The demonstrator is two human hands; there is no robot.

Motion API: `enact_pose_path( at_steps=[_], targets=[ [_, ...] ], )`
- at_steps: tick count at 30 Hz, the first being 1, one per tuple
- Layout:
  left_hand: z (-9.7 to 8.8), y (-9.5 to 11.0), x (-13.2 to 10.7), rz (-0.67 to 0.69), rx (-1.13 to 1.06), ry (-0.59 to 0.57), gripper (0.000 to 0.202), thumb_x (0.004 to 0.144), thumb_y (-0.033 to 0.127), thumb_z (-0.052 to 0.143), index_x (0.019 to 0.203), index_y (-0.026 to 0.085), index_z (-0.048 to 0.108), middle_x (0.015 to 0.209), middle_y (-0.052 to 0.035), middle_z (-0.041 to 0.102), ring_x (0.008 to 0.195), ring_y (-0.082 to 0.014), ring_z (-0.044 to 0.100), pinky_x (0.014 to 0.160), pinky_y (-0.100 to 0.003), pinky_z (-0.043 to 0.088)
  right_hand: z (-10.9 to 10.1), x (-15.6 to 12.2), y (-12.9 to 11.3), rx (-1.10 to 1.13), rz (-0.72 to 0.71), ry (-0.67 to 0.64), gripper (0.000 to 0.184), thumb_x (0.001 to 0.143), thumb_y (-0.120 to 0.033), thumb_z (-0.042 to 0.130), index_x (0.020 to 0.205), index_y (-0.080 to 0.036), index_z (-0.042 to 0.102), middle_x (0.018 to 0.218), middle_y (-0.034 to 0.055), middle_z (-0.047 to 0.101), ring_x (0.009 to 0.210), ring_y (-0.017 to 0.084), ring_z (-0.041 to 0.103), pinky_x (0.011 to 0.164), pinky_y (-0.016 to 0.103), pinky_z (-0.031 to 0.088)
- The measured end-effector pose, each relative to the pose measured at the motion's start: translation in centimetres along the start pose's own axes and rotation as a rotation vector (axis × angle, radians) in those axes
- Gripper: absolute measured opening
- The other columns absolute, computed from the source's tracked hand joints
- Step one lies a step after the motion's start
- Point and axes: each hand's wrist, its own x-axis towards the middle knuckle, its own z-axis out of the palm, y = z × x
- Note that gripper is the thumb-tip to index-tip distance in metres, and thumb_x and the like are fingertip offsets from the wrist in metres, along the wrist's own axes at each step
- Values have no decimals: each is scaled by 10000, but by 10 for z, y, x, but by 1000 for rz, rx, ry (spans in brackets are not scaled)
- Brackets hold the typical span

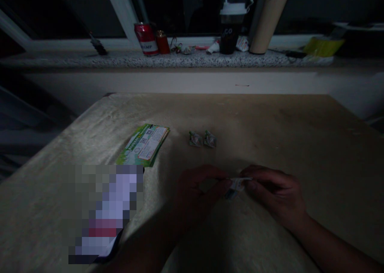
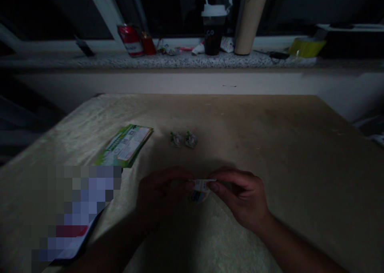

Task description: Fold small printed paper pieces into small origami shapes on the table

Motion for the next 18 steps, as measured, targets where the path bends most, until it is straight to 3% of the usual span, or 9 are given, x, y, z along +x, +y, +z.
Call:
enact_pose_path(
  at_steps=[18],
  targets=[
    [-2,-8,-6,28,-93,-69,63,898,189,753,946,226,773,854,-7,774,766,-130,716,705,-239,559,1,-2,0,23,-29,-9,248,828,-81,792,963,-284,832,847,-1,832,767,150,782,675,204,643]
  ],
)
